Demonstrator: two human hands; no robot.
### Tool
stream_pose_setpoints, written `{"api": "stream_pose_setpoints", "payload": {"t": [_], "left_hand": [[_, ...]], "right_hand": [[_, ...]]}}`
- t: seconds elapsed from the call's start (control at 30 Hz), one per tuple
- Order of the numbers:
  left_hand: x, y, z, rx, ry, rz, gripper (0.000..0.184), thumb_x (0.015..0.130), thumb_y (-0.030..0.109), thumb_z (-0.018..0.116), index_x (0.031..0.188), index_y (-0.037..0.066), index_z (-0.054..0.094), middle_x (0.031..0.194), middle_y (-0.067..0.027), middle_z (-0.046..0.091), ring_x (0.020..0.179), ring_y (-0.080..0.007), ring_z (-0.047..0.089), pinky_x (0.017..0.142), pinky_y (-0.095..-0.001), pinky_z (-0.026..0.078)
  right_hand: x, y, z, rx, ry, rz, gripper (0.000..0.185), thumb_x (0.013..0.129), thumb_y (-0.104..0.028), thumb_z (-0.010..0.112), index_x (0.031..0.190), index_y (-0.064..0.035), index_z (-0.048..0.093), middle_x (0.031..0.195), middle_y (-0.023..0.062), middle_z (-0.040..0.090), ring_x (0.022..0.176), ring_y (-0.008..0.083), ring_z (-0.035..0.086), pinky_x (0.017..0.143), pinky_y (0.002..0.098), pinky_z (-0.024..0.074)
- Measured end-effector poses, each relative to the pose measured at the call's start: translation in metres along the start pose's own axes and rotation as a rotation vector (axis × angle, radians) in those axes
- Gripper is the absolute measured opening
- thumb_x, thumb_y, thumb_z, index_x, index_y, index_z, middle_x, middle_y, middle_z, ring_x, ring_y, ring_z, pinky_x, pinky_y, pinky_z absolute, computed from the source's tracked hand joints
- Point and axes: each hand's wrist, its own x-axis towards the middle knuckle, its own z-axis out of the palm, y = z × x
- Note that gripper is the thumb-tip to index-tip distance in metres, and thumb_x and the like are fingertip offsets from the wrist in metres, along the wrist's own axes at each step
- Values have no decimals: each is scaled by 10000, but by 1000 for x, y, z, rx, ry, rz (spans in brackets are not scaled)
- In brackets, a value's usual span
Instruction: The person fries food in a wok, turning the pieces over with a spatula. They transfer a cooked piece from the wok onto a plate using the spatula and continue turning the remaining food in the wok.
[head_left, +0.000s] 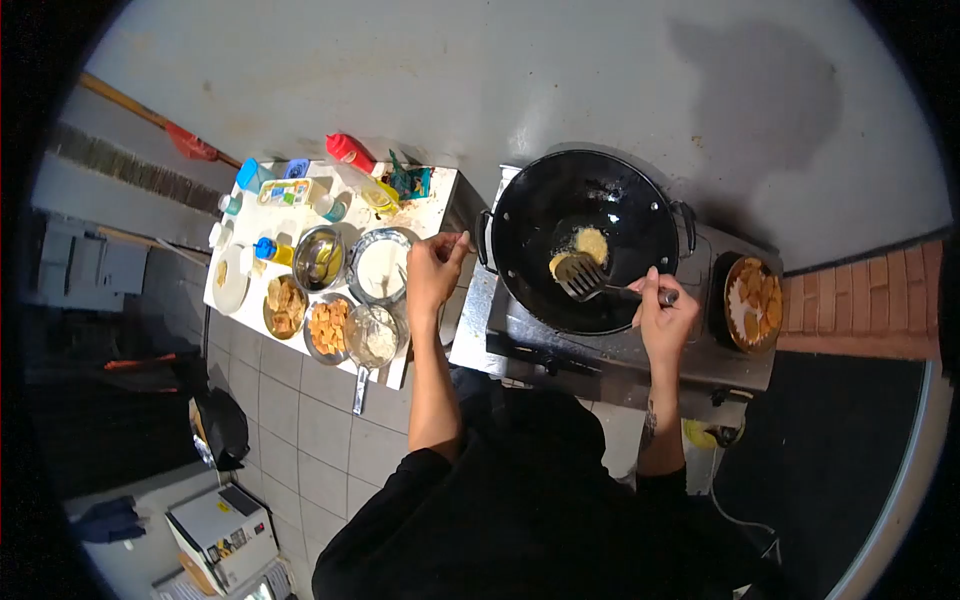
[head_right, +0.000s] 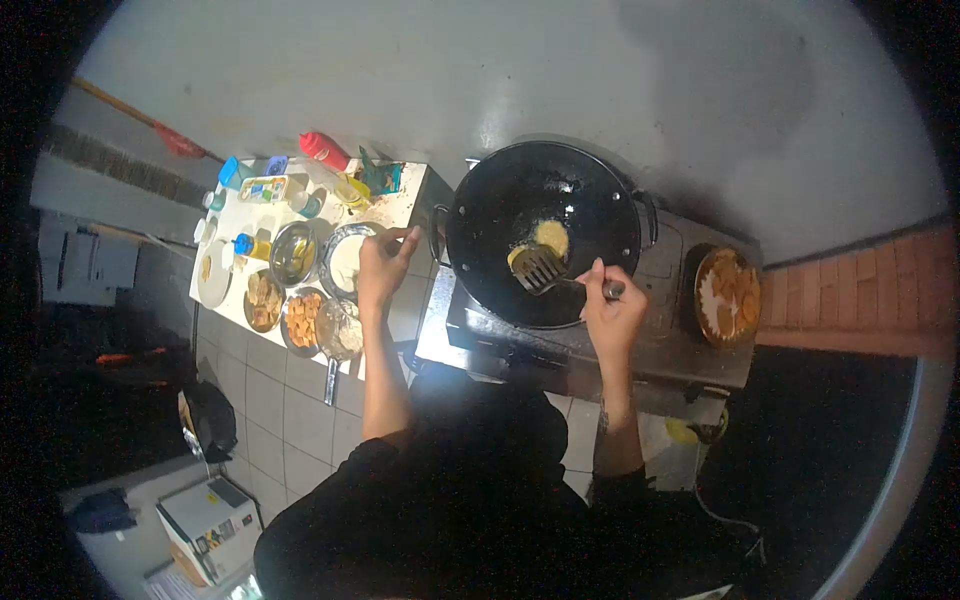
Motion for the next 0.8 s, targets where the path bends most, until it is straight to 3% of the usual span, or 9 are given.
{"api": "stream_pose_setpoints", "payload": {"t": [0.17,0.37,0.43,0.57,0.8], "left_hand": [[-21,1,13,28,117,-48,289,855,278,700,877,-10,724,565,-117,608,486,-146,534,514,-317,430],[-31,5,15,50,161,-82,310,848,291,701,897,-14,719,565,-137,601,486,-160,532,518,-335,431],[-31,3,15,50,155,-79,305,847,288,701,902,-11,722,559,-129,594,484,-161,523,518,-335,427],[-27,0,15,31,157,-84,288,842,279,710,924,4,726,552,-104,577,496,-146,509,524,-324,425],[-15,-5,13,-28,150,-29,279,839,269,724,911,-1,721,598,-84,595,538,-137,531,543,-308,434]], "right_hand": [[18,-1,-6,139,-79,26,301,969,-125,560,717,26,623,540,19,566,400,51,480,392,226,342],[14,31,-8,77,-146,-6,273,949,-101,582,711,30,611,563,30,595,421,55,506,404,239,355],[13,38,-9,44,-128,-135,269,938,-88,597,696,27,595,583,40,610,429,49,499,416,238,357],[5,21,-14,-5,-187,-19,264,935,-88,606,698,27,590,600,45,624,435,39,479,434,230,356],[0,12,-8,39,-90,20,275,951,-115,589,714,24,599,580,27,606,436,37,488,426,238,345]]}}
